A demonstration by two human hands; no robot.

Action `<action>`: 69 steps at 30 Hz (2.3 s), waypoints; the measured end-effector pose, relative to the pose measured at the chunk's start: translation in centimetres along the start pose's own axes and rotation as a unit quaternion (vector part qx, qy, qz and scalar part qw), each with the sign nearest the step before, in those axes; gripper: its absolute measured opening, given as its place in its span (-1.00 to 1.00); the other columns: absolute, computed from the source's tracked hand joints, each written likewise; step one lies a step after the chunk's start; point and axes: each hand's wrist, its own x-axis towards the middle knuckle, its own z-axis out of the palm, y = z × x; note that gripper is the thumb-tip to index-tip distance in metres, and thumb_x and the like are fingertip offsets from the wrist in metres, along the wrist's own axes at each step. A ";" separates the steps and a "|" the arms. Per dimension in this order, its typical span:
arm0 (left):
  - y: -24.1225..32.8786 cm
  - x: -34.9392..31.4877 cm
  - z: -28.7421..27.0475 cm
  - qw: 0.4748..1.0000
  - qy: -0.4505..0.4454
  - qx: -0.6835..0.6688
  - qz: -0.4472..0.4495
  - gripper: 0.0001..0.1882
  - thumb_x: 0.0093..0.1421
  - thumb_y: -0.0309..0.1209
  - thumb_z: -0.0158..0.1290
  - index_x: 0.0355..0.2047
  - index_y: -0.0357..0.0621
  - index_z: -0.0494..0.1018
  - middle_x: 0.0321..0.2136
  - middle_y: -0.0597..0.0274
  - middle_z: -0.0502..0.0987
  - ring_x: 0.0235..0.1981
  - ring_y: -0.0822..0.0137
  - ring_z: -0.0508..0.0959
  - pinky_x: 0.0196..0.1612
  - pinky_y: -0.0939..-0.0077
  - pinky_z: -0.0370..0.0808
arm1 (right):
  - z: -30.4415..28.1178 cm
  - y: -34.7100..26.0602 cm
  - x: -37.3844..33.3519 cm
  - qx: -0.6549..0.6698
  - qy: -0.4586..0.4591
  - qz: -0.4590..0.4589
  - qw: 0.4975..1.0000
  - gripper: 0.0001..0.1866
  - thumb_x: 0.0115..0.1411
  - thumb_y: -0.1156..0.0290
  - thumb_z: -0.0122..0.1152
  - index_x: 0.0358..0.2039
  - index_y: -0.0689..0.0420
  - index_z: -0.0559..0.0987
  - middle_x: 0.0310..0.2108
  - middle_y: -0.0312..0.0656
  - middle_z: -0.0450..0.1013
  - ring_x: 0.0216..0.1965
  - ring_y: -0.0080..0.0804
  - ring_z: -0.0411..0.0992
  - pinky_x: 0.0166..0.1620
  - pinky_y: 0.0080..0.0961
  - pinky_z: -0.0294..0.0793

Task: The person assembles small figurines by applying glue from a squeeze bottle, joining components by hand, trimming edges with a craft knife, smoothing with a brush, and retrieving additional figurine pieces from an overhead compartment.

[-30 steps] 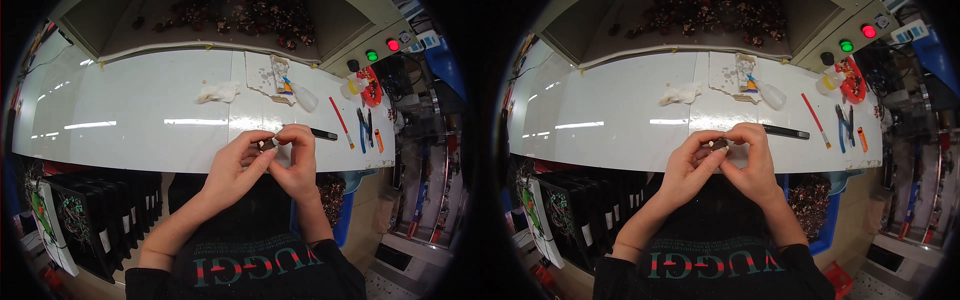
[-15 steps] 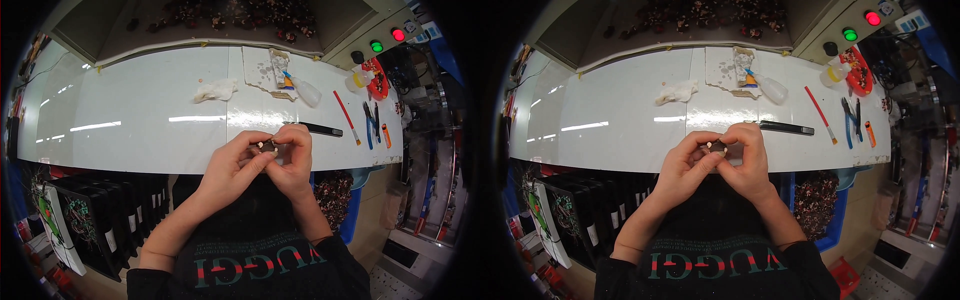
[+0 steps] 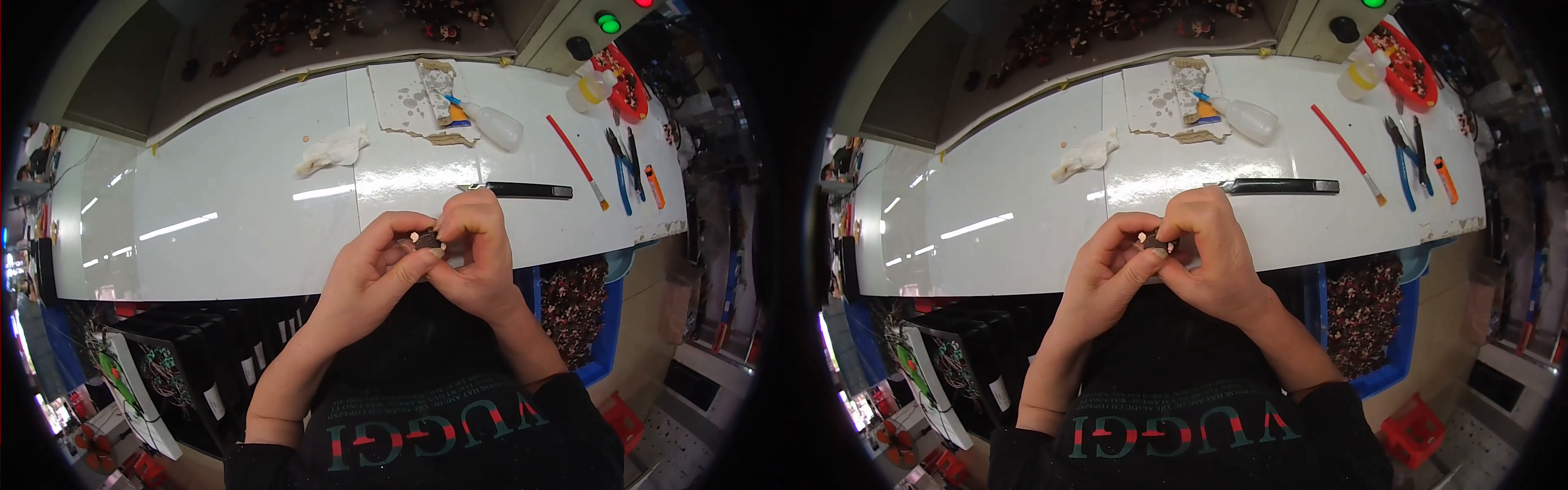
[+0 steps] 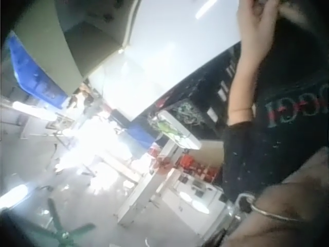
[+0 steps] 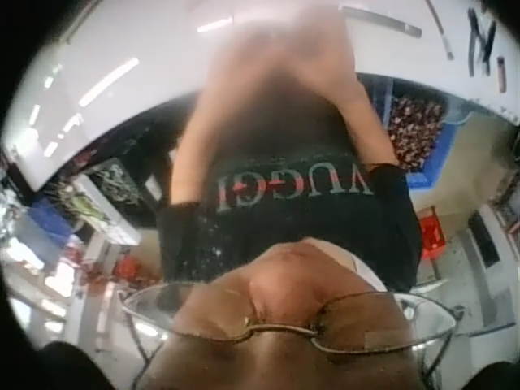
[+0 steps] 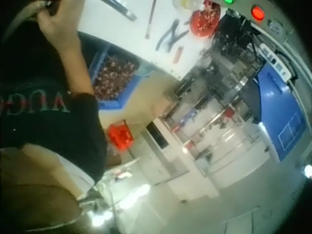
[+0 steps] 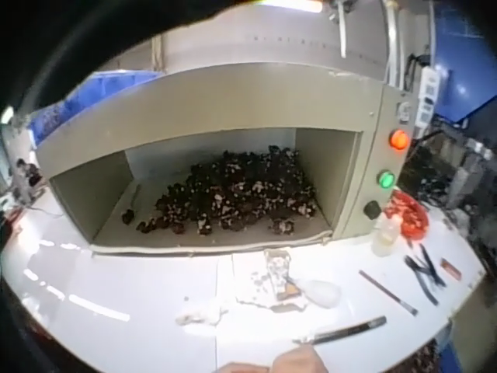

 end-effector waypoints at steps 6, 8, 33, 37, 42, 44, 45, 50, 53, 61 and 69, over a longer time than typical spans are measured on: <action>-0.4 0.4 0.6 1.000 0.002 0.016 -0.009 -0.70 0.29 -0.44 0.02 -0.02 -0.32 0.31 -0.33 0.34 0.44 -0.34 0.63 0.44 -0.23 0.74 0.42 | -1.1 -0.1 0.3 -0.012 -0.006 -0.036 0.999 -0.57 -0.16 0.71 0.26 -0.27 0.12 0.34 -0.31 -0.18 0.31 -0.29 -0.29 0.30 -0.31 -0.48 0.40; 0.0 0.4 1.0 1.000 0.008 0.017 -0.017 -0.69 0.29 -0.43 0.03 -0.02 -0.31 0.31 -0.34 0.35 0.43 -0.36 0.65 0.42 -0.25 0.75 0.41 | -1.3 -0.2 0.3 -0.010 -0.014 -0.040 0.999 -0.57 -0.17 0.72 0.26 -0.28 0.12 0.34 -0.31 -0.17 0.31 -0.30 -0.30 0.31 -0.32 -0.48 0.40; 1.4 -0.1 4.3 1.000 0.001 -0.004 0.024 -0.70 0.27 -0.55 -0.01 -0.02 -0.21 0.21 -0.19 0.18 0.39 -0.27 0.52 0.46 -0.22 0.68 0.44 | -4.0 -2.8 0.1 -0.020 0.006 -0.043 0.999 -0.59 -0.21 0.72 0.24 -0.34 0.11 0.31 -0.34 -0.19 0.29 -0.30 -0.24 0.31 -0.25 -0.42 0.38; 2.1 0.7 7.5 0.999 -0.009 0.036 0.034 -0.67 0.25 -0.59 0.00 -0.01 -0.23 0.22 -0.12 0.16 0.38 -0.27 0.52 0.47 -0.21 0.66 0.45 | -8.3 -3.6 0.4 0.006 -0.001 -0.058 0.998 -0.60 -0.21 0.72 0.24 -0.37 0.12 0.31 -0.37 -0.19 0.30 -0.30 -0.23 0.31 -0.25 -0.41 0.37; 4.4 3.7 12.5 0.987 -0.042 0.150 0.043 -0.57 0.22 -0.58 0.03 0.09 -0.22 0.22 0.05 0.13 0.36 -0.14 0.41 0.51 -0.15 0.60 0.46 | -15.4 -4.2 -0.7 -0.061 0.046 -0.035 0.996 -0.61 -0.20 0.72 0.28 -0.38 0.12 0.33 -0.37 -0.20 0.31 -0.31 -0.25 0.33 -0.24 -0.43 0.38; 5.6 5.8 13.4 0.956 -0.046 0.267 0.109 -0.53 0.18 -0.55 0.08 0.10 -0.21 0.26 0.05 0.14 0.38 -0.08 0.34 0.51 -0.09 0.49 0.47 | -18.4 -4.1 -1.0 -0.099 0.080 -0.038 0.991 -0.61 -0.16 0.70 0.32 -0.39 0.11 0.32 -0.38 -0.20 0.31 -0.34 -0.28 0.34 -0.25 -0.45 0.38; 6.2 6.8 14.0 0.950 -0.047 0.289 0.108 -0.54 0.17 -0.48 0.11 0.09 -0.24 0.29 0.01 0.10 0.41 -0.04 0.26 0.49 -0.04 0.41 0.46 | -19.8 -3.7 -1.4 -0.128 0.112 -0.023 0.985 -0.59 -0.15 0.69 0.35 -0.40 0.10 0.30 -0.38 -0.19 0.30 -0.34 -0.34 0.34 -0.27 -0.48 0.38; 7.0 14.5 18.5 0.891 -0.109 0.408 0.164 -0.51 0.21 -0.38 0.08 0.11 -0.28 0.26 0.02 -0.05 0.41 0.02 0.14 0.47 0.00 0.34 0.44 | -24.9 -1.7 -2.4 -0.184 0.193 0.010 0.964 -0.60 -0.10 0.66 0.37 -0.40 0.13 0.29 -0.39 -0.20 0.28 -0.40 -0.41 0.32 -0.30 -0.53 0.39; 5.9 20.1 22.2 0.854 -0.064 0.462 0.228 -0.33 0.18 -0.30 0.12 0.22 -0.32 0.14 0.08 -0.11 0.36 0.15 0.12 0.35 0.12 0.28 0.35 | -25.6 -2.1 -2.8 -0.166 0.202 0.023 0.965 -0.60 -0.10 0.66 0.37 -0.38 0.13 0.29 -0.38 -0.19 0.28 -0.40 -0.42 0.31 -0.31 -0.55 0.38; 1.9 29.2 28.0 0.857 -0.033 0.438 0.271 -0.27 0.12 -0.22 0.18 0.17 -0.38 0.16 0.02 -0.12 0.41 0.12 0.12 0.38 0.07 0.38 0.35 | -27.3 -1.1 -3.4 -0.134 0.194 0.039 0.971 -0.52 -0.14 0.72 0.37 -0.40 0.11 0.22 -0.35 -0.19 0.22 -0.33 -0.44 0.27 -0.24 -0.59 0.34; 0.4 29.2 28.5 0.910 -0.090 0.320 0.248 -0.45 0.11 -0.29 0.15 0.03 -0.35 0.29 -0.20 -0.02 0.49 -0.24 0.19 0.52 -0.16 0.38 0.44 | -28.1 1.3 -4.5 -0.118 0.225 0.001 0.967 -0.60 -0.12 0.66 0.37 -0.40 0.13 0.28 -0.40 -0.20 0.27 -0.42 -0.39 0.29 -0.32 -0.52 0.36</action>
